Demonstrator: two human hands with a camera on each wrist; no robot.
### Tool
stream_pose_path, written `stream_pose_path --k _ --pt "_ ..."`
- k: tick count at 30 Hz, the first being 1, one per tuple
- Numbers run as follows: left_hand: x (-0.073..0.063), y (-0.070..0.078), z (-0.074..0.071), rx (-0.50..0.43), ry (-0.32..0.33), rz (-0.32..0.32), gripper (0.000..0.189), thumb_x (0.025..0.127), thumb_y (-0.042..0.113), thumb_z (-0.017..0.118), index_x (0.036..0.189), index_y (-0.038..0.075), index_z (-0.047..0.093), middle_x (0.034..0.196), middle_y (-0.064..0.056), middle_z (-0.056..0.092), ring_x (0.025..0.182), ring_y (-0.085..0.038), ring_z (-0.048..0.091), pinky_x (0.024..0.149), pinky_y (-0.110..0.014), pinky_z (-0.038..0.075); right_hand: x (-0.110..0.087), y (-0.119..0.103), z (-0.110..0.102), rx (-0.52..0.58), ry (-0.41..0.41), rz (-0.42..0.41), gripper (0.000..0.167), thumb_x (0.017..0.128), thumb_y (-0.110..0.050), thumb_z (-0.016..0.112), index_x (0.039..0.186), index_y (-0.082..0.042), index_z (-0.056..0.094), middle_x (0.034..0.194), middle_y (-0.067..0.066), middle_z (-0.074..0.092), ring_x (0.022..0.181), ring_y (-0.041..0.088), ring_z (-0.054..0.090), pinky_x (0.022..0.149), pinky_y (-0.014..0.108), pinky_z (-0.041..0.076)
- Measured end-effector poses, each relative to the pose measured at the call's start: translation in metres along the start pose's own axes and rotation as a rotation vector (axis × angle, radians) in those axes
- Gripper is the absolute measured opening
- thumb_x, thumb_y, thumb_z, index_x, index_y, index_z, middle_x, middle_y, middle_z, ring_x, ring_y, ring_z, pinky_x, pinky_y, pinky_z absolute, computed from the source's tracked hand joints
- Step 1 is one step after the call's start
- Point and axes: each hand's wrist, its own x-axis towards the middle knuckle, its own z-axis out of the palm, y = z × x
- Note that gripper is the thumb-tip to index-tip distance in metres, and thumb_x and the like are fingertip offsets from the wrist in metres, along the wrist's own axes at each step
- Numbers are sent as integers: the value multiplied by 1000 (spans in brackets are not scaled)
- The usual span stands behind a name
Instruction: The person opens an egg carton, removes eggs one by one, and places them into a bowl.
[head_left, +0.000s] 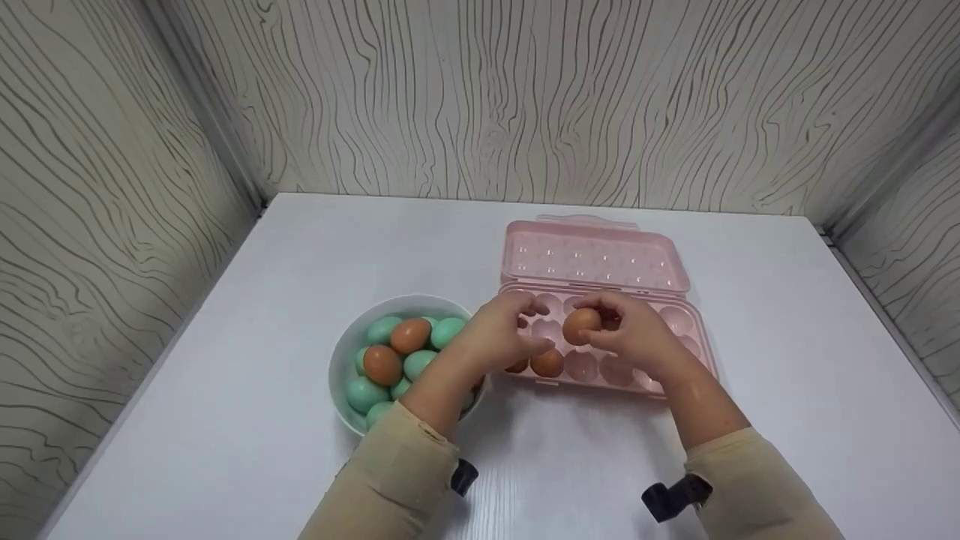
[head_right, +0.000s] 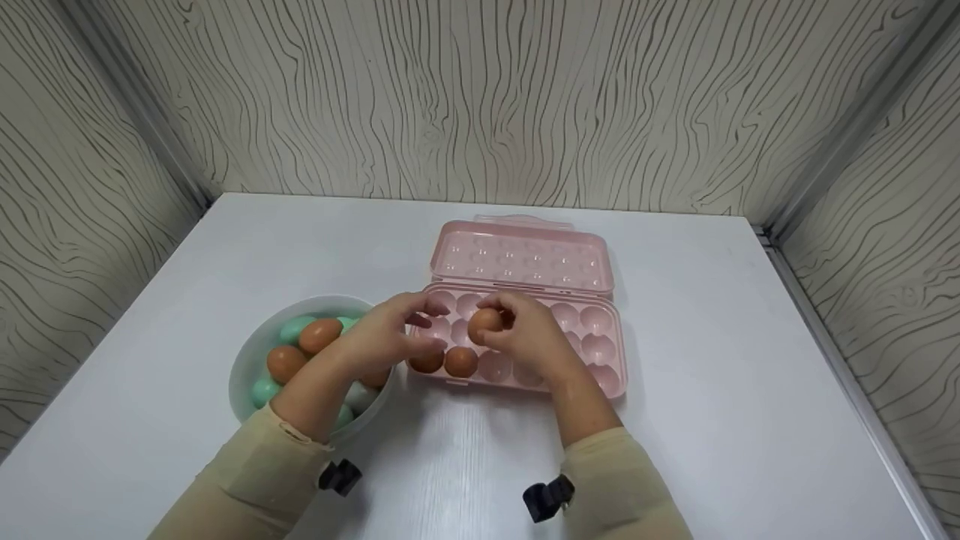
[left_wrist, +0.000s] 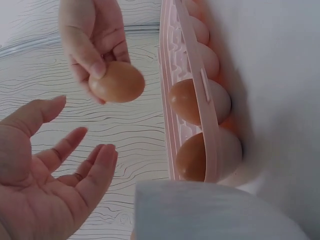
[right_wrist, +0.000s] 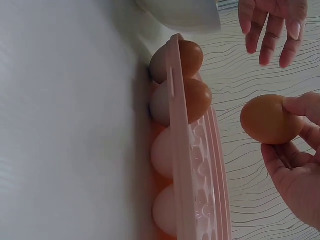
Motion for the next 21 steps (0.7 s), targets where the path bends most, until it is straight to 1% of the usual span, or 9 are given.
stream_pose_path --k 2,5,8,11,15,18,21 --pt "1 1 2 -2 -9 12 39 79 26 71 115 22 56 115 3 55 109 -19 50 87 -33 46 -1 -5 0 33 3 1 37 78 -12 70 114 -6 60 104 10 60 92 21 54 79 26 46" --pt "2 3 4 11 -9 63 40 79 24 70 116 20 56 116 4 55 109 -20 51 87 -31 46 -2 -10 1 102 3 0 41 78 -17 72 114 -3 59 106 12 59 93 22 54 77 23 47" --pt "3 4 5 46 0 112 40 79 22 70 116 18 55 116 4 56 109 -19 52 89 -30 44 -2 -14 2 149 4 0 41 77 -18 73 113 -3 59 106 13 58 94 23 54 76 23 48" --pt "4 6 6 73 9 135 41 79 22 70 117 18 54 115 5 56 108 -18 52 90 -29 44 -1 -15 5 159 10 -3 40 77 -18 73 112 -3 60 104 12 58 92 23 54 75 23 49" --pt "5 7 8 72 26 165 42 78 21 71 116 18 54 114 5 56 104 -16 52 87 -26 44 -2 -16 8 186 8 -4 39 76 -20 74 110 -5 61 103 11 58 90 23 56 75 25 49" --pt "5 8 9 57 34 162 42 78 20 72 116 19 54 112 7 56 101 -12 52 86 -23 45 -3 -17 10 227 0 4 41 76 -21 74 110 -5 60 105 11 58 91 24 57 76 25 50" --pt "5 8 10 40 36 134 42 77 20 73 115 22 54 110 9 55 98 -9 52 84 -22 45 -4 -18 11 279 -5 8 41 76 -19 74 110 -2 59 106 12 57 93 25 58 77 26 50"
